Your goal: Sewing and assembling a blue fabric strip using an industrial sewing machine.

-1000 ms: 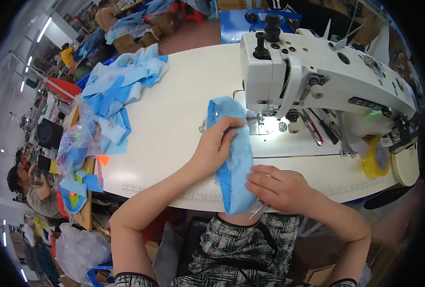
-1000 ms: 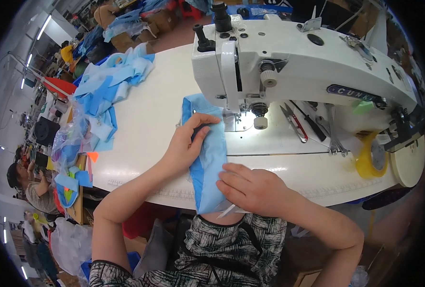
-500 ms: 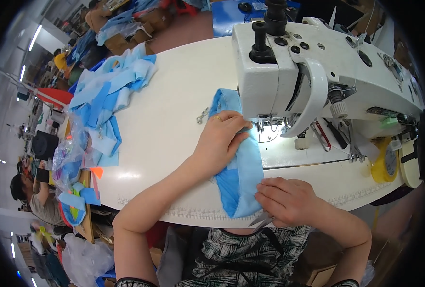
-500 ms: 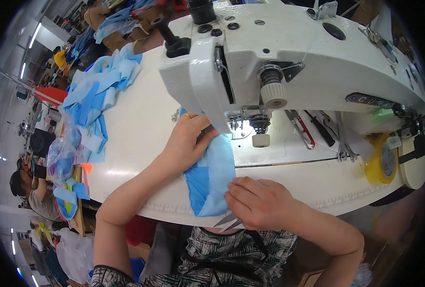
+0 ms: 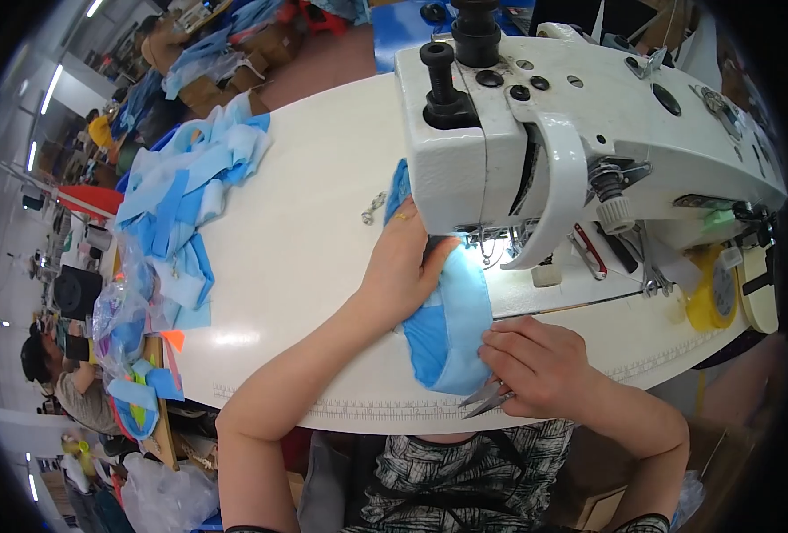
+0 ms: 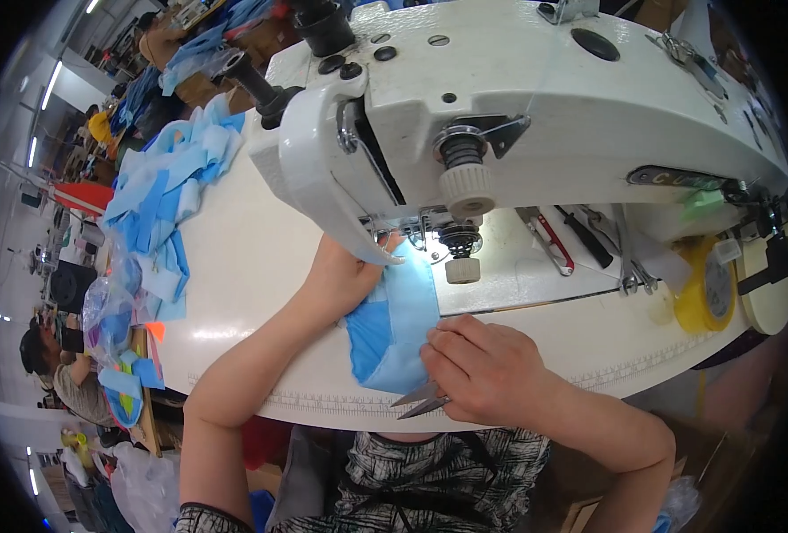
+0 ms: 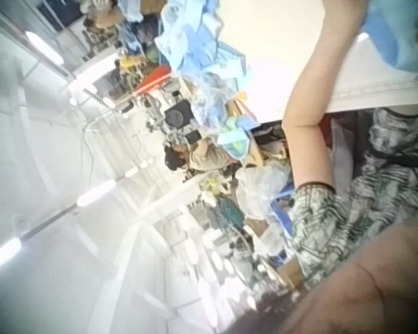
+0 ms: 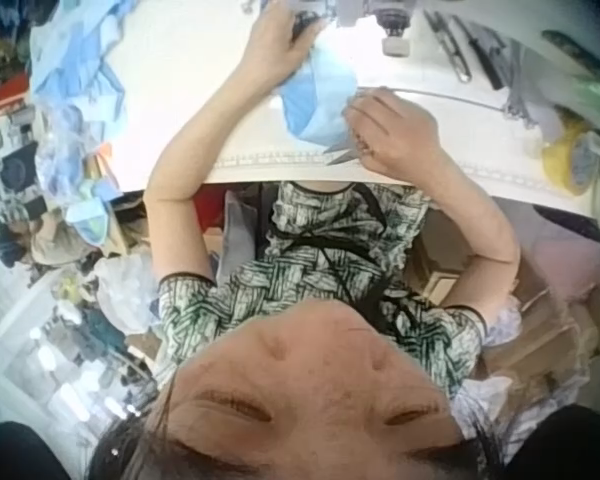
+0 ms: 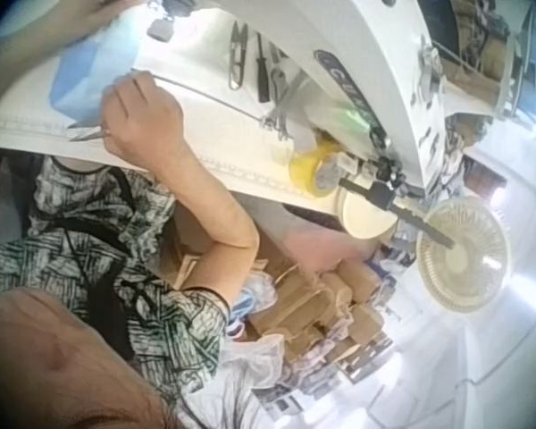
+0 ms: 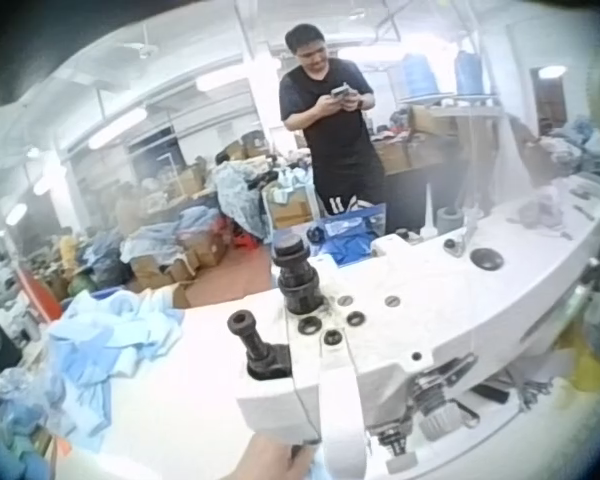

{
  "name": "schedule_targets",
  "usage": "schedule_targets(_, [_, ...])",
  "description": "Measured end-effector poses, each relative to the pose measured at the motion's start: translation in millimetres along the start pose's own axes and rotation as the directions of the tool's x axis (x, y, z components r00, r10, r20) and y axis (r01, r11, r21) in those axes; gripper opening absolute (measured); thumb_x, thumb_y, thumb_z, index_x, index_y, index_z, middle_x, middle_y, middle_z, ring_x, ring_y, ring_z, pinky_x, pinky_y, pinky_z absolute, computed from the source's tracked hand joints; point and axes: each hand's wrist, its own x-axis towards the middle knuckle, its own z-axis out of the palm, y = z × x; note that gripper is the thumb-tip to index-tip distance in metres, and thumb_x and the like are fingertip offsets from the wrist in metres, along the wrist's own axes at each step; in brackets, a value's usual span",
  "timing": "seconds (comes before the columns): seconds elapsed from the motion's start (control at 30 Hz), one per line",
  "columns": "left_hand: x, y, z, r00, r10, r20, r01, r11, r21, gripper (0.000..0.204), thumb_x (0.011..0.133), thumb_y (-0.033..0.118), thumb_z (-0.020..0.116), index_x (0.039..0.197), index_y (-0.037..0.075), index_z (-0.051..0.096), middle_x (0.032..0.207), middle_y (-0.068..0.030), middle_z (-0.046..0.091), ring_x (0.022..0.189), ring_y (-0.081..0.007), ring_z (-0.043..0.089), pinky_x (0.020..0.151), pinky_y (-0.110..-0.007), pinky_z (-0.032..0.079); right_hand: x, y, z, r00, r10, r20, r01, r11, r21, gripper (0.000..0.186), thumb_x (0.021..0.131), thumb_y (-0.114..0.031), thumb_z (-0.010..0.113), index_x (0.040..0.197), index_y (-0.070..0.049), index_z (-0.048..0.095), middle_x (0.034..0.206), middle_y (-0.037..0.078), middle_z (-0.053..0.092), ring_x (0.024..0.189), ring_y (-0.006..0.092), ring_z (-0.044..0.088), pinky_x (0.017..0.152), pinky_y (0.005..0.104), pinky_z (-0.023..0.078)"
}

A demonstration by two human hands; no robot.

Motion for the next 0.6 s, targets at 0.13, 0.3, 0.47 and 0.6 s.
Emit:
schedule_targets(0.13, [0, -2, 0, 1.000, -0.006, 0.014, 0.008, 0.996, -0.090, 0.030, 0.095, 0.004, 0.069, 0.123, -0.003, 0.061, 0.124, -0.0249, 0.064, 0.119, -0.0475, 0.058, 0.105, -0.051, 0.047, 1, -1, 0, 1.000, 0.019, 0.000, -0.019, 1.000, -0.002, 0.051, 0.053, -0.019, 0.072, 0.101, -0.004, 0.073, 0.105, 0.007, 0.074, 0.096, 0.0257, 0.074, 0.072, 0.0335, 0.061])
schedule_targets(0.3, [-1, -1, -2, 1.000, -0.013, 0.011, 0.014, 0.996, -0.085, 0.032, 0.094, 0.005, 0.071, 0.124, 0.000, 0.062, 0.121, -0.0239, 0.064, 0.117, -0.0459, 0.059, 0.100, -0.050, 0.049, 3, -3, -4, 0.998, 0.042, 0.041, -0.042, 0.999, -0.004, 0.051, 0.055, -0.020, 0.072, 0.104, -0.004, 0.074, 0.107, 0.007, 0.074, 0.098, 0.0257, 0.073, 0.073, 0.0332, 0.061])
schedule_targets(0.47, [-8, 15, -12, 0.971, -0.210, 0.112, 0.229, 0.955, -0.191, 0.030, 0.092, 0.010, 0.077, 0.120, 0.005, 0.066, 0.116, -0.0194, 0.063, 0.112, -0.0400, 0.060, 0.091, -0.045, 0.052, 0, -4, 3, 0.999, -0.039, 0.025, 0.041, 0.996, -0.076, 0.048, 0.059, -0.020, 0.071, 0.105, -0.005, 0.074, 0.110, 0.007, 0.074, 0.098, 0.0236, 0.073, 0.069, 0.0313, 0.060])
schedule_targets(0.6, [-20, 27, -20, 0.985, -0.042, 0.165, 0.034, 0.998, 0.055, 0.027, 0.089, 0.019, 0.081, 0.112, 0.010, 0.073, 0.122, -0.0148, 0.061, 0.112, -0.0344, 0.058, 0.096, -0.048, 0.047, -2, -3, 4, 0.995, -0.102, 0.010, 0.102, 0.989, -0.104, 0.041, 0.065, -0.017, 0.071, 0.105, -0.006, 0.075, 0.111, 0.006, 0.075, 0.093, 0.0189, 0.072, 0.066, 0.0281, 0.059])
